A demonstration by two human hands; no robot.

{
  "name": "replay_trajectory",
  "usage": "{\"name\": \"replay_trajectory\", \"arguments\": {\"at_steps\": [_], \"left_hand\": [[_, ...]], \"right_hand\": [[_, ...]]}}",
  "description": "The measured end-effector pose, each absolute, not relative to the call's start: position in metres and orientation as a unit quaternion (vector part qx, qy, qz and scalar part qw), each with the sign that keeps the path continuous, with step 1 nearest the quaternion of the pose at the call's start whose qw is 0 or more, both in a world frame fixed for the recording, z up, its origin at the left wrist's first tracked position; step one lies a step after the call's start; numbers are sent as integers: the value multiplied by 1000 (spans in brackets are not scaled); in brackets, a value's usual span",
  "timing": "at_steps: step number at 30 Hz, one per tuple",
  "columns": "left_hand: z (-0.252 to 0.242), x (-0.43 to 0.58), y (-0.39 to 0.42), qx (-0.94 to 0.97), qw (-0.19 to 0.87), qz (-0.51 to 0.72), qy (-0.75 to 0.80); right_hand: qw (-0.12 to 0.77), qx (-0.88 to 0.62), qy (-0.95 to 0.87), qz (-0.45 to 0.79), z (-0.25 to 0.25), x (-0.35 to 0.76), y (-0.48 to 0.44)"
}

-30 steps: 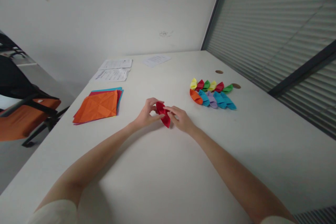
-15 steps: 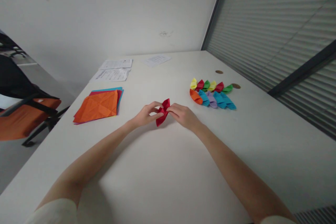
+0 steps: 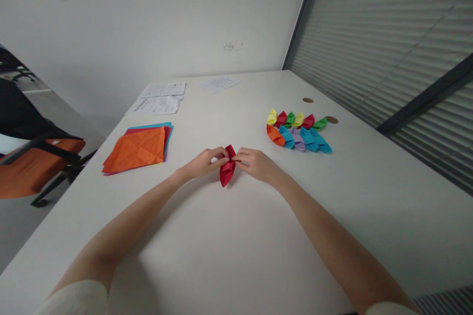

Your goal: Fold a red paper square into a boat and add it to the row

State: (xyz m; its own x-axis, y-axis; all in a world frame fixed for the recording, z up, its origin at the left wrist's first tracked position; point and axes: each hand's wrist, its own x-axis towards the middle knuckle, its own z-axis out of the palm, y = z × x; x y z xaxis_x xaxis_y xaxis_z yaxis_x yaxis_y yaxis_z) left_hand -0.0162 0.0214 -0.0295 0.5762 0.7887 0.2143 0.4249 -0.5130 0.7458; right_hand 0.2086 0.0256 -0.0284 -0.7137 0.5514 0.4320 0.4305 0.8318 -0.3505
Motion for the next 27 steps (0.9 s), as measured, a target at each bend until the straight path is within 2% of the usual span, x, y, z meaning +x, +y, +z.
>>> {"name": "replay_trajectory", "arguments": {"at_steps": [7, 12, 22, 27], "left_hand": [[-38, -8, 18, 780, 378, 334, 369], [-48, -9, 22, 729, 452, 374, 353], [-46, -10, 21, 680, 543, 363, 333], [-51, -8, 22, 696, 508, 339, 377]], "right_hand": [[267, -270, -917, 123, -30, 212, 29], [284, -264, -910, 148, -30, 213, 30], [335, -264, -882, 201, -30, 214, 31], [352, -327, -819, 315, -37, 212, 31]]}}
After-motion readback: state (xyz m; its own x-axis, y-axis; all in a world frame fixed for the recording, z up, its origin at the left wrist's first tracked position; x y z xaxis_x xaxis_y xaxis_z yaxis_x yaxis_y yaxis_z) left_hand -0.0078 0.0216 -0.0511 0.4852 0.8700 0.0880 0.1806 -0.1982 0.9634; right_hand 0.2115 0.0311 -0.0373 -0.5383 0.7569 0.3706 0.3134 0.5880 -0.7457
